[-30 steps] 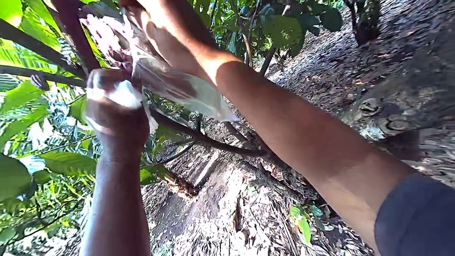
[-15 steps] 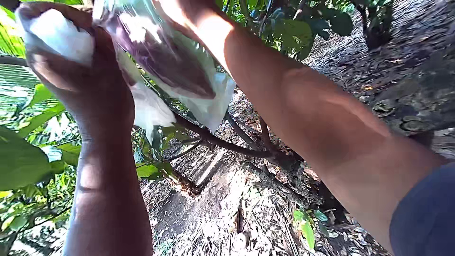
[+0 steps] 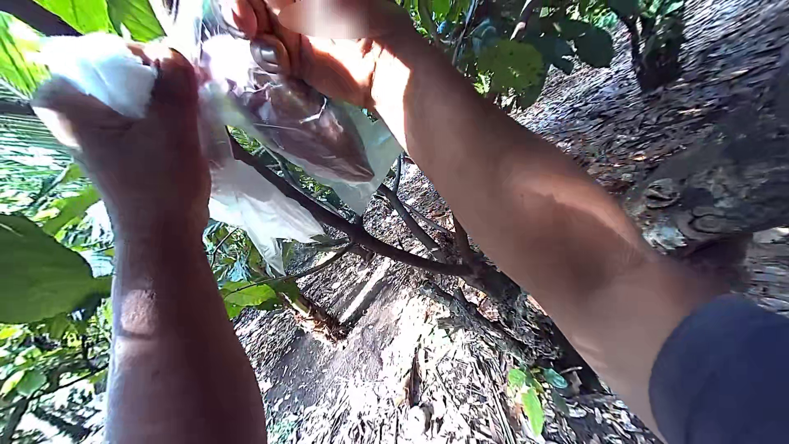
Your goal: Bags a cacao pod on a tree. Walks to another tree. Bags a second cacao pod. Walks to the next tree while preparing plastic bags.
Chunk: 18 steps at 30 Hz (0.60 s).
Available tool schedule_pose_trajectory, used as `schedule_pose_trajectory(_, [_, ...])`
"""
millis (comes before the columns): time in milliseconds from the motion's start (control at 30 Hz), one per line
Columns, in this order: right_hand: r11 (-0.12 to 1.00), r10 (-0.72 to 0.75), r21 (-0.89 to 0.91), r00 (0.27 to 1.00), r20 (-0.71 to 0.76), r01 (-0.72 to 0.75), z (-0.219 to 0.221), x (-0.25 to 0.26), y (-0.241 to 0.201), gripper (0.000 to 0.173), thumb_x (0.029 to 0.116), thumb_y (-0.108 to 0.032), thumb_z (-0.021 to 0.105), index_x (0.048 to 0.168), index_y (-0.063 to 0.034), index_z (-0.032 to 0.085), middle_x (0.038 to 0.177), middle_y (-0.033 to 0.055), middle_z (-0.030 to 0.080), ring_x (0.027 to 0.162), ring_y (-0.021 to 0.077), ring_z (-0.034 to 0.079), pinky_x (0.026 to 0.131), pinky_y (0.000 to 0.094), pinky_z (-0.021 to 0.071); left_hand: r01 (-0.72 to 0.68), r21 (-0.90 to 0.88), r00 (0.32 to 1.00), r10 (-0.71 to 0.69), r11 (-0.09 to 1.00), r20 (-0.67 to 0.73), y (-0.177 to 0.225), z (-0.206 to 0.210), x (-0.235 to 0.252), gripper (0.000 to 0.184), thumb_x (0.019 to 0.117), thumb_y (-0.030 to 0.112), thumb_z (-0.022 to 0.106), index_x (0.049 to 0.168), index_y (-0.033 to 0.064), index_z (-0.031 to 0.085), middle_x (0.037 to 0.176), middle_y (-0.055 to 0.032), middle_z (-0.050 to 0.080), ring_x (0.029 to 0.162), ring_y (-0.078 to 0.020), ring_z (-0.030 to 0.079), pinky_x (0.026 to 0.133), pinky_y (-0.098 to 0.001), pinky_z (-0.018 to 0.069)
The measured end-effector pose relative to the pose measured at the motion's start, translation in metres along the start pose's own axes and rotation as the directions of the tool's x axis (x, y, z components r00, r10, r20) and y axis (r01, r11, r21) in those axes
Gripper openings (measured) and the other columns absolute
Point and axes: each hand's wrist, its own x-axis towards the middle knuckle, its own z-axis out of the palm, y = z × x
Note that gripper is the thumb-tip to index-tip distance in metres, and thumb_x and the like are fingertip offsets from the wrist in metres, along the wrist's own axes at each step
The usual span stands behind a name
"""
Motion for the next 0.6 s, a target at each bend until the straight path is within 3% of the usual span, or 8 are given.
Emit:
schedule_pose_trajectory(33, [0.988, 0.018, 0.156, 1.000, 0.012, -0.020, 0.004, 0.001, -0.001, 0.029, 0.0955, 0.017, 0.043, 0.074, 0.0012, 0.055, 0.061, 0.0028, 0.052, 0.053, 0.0050, 0.052, 0.053, 0.0180, 0.0502, 0.008, -0.060, 1.000, -0.008, 0.998, -0.002, -0.002, 0.002, 0.001, 0.032, 0.0959, 0.036, 0.071, 0.114, 0.0120, 0.059, 0.099, 0.0063, 0.067, 0.093, -0.0072, 0.067, 0.086, -0.0319, 0.0588])
schedule_pose_trajectory(100, [0.959, 0.084, 0.271, 0.996, 0.021, -0.087, -0.001, 0.005, 0.003, 0.031, 0.0976, 0.014, 0.039, 0.074, -0.0003, 0.053, 0.059, 0.0025, 0.050, 0.050, 0.0058, 0.050, 0.051, 0.0182, 0.0485, -0.016, -0.227, 1.000, 0.021, 0.974, 0.019, -0.010, 0.004, 0.005, 0.027, 0.0993, 0.034, 0.068, 0.113, 0.0127, 0.057, 0.097, 0.0043, 0.066, 0.091, -0.0114, 0.067, 0.085, -0.0353, 0.0592])
schedule_pose_trajectory(233, [0.979, 0.085, -0.171, 0.984, -0.156, -0.112, -0.003, 0.016, 0.003, 0.028, 0.0978, 0.011, 0.051, 0.072, 0.0019, 0.056, 0.056, 0.0016, 0.049, 0.046, 0.0036, 0.046, 0.045, 0.0158, 0.0431, -0.008, -0.498, 1.000, -0.005, 0.867, -0.025, -0.009, 0.010, 0.009, 0.025, 0.1059, 0.024, 0.054, 0.121, 0.0039, 0.053, 0.104, -0.0096, 0.067, 0.097, -0.0254, 0.069, 0.088, -0.0470, 0.0600])
schedule_pose_trajectory(333, [0.757, 0.003, -0.644, 0.986, -0.167, -0.111, 0.007, 0.017, -0.001, 0.015, 0.1006, -0.003, 0.060, 0.089, -0.0002, 0.070, 0.070, 0.0026, 0.058, 0.063, 0.0050, 0.055, 0.061, 0.0212, 0.0491, 0.024, -0.594, 0.996, -0.071, 0.804, -0.056, -0.001, 0.018, 0.009, 0.026, 0.1071, 0.019, 0.049, 0.129, 0.0034, 0.049, 0.111, -0.0131, 0.066, 0.104, -0.0275, 0.067, 0.093, -0.0490, 0.0582])
schedule_pose_trajectory(400, [0.644, -0.020, -0.761, 0.992, -0.126, -0.084, 0.014, 0.011, -0.005, 0.016, 0.1030, -0.006, 0.057, 0.098, -0.0021, 0.072, 0.082, 0.0045, 0.065, 0.078, 0.0070, 0.062, 0.072, 0.0241, 0.0532, 0.036, -0.615, 0.992, -0.104, 0.787, -0.075, 0.005, 0.023, 0.010, 0.021, 0.1078, 0.017, 0.047, 0.124, 0.0045, 0.051, 0.108, -0.0119, 0.066, 0.102, -0.0258, 0.067, 0.092, -0.0475, 0.0583])
schedule_pose_trajectory(500, [0.457, -0.013, -0.889, 0.999, -0.041, -0.030, 0.017, 0.007, -0.011, 0.018, 0.1020, -0.003, 0.055, 0.110, -0.0019, 0.071, 0.097, 0.0073, 0.069, 0.094, 0.0098, 0.063, 0.086, 0.0259, 0.0501, 0.026, -0.634, 0.994, -0.087, 0.773, -0.065, 0.010, 0.026, 0.011, 0.016, 0.1077, 0.012, 0.044, 0.117, 0.0040, 0.054, 0.103, -0.0102, 0.068, 0.098, -0.0236, 0.069, 0.089, -0.0431, 0.0597])
schedule_pose_trajectory(533, [0.462, -0.026, -0.887, 0.999, -0.043, -0.026, 0.018, 0.006, -0.013, 0.018, 0.1015, -0.003, 0.055, 0.109, -0.0018, 0.072, 0.095, 0.0071, 0.069, 0.092, 0.0094, 0.063, 0.085, 0.0255, 0.0500, 0.022, -0.649, 0.997, -0.068, 0.760, -0.045, 0.008, 0.025, 0.011, 0.016, 0.1077, 0.011, 0.043, 0.117, 0.0035, 0.054, 0.105, -0.0105, 0.067, 0.099, -0.0241, 0.068, 0.091, -0.0435, 0.0588])
schedule_pose_trajectory(600, [0.600, -0.112, -0.800, 0.989, -0.099, -0.013, 0.021, 0.006, -0.013, 0.011, 0.0981, -0.001, 0.062, 0.096, -0.0008, 0.073, 0.082, 0.0051, 0.067, 0.078, 0.0062, 0.063, 0.073, 0.0220, 0.0526, 0.012, -0.652, 0.997, -0.058, 0.758, -0.049, 0.006, 0.025, 0.009, 0.016, 0.1074, 0.012, 0.045, 0.119, 0.0041, 0.051, 0.106, -0.0103, 0.066, 0.098, -0.0242, 0.068, 0.089, -0.0437, 0.0592])
